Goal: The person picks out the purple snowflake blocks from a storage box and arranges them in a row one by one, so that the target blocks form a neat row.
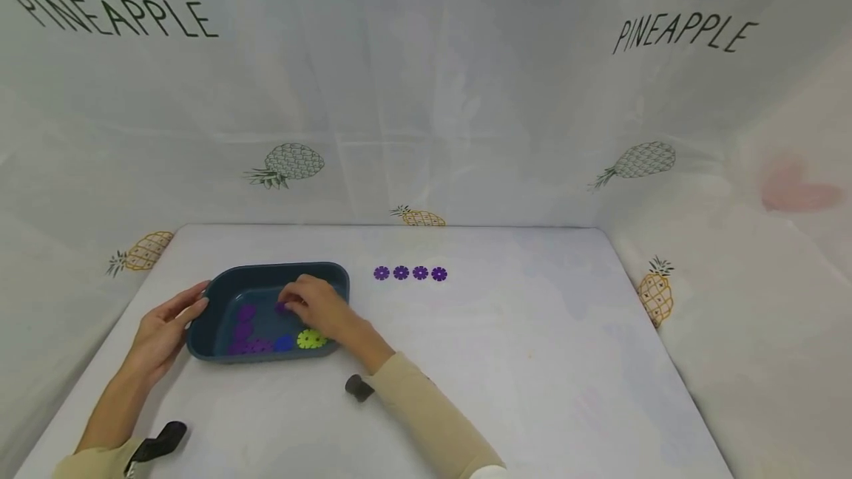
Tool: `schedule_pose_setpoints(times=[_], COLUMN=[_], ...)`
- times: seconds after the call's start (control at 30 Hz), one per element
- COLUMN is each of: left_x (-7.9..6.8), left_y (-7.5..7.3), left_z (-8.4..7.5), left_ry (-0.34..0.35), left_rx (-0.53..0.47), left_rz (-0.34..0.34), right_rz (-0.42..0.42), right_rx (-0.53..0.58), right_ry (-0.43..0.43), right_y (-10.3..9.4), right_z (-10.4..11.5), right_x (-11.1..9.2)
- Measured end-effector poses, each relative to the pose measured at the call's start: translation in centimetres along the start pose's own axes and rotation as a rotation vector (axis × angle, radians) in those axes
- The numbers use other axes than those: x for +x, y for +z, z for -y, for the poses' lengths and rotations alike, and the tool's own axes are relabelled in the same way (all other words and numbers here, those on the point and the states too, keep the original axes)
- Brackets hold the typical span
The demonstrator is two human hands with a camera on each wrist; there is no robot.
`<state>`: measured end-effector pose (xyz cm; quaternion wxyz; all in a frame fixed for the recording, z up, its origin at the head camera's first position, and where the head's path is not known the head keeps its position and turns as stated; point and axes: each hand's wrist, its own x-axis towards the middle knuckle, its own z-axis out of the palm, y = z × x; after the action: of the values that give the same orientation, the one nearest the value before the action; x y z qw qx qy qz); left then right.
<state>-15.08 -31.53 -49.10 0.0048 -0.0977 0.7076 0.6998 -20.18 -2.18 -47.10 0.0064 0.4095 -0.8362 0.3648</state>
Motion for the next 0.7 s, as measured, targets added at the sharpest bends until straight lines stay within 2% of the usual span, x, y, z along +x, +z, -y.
schedule_pose_setpoints(times=[0.1,0.3,0.5,0.7], left_x=[0.0,0.0,0.1,0.1], left_y=[-0.1,-0.1,-0.1,0.0], left_z=[0.0,0.1,0.2,0.1], left_ry=[0.003,0.003,-0.003,0.001], left_rx=[0.007,0.009,0.020,0.020], left_rz=[0.000,0.005,-0.004,-0.001], right_rz=[-0.034,-0.043,-0.047,-0.136], right_rx=[0.034,0.090,0.147,0.206], right_ry=[-0.004,-0.017,0.063,0.153], right_y=[-0.3,-1.5,-2.9,-4.2], right_z=[-0.3,-0.9,-1.6,-2.4], right_x=[-0.3,-0.8,-1.3,-1.8])
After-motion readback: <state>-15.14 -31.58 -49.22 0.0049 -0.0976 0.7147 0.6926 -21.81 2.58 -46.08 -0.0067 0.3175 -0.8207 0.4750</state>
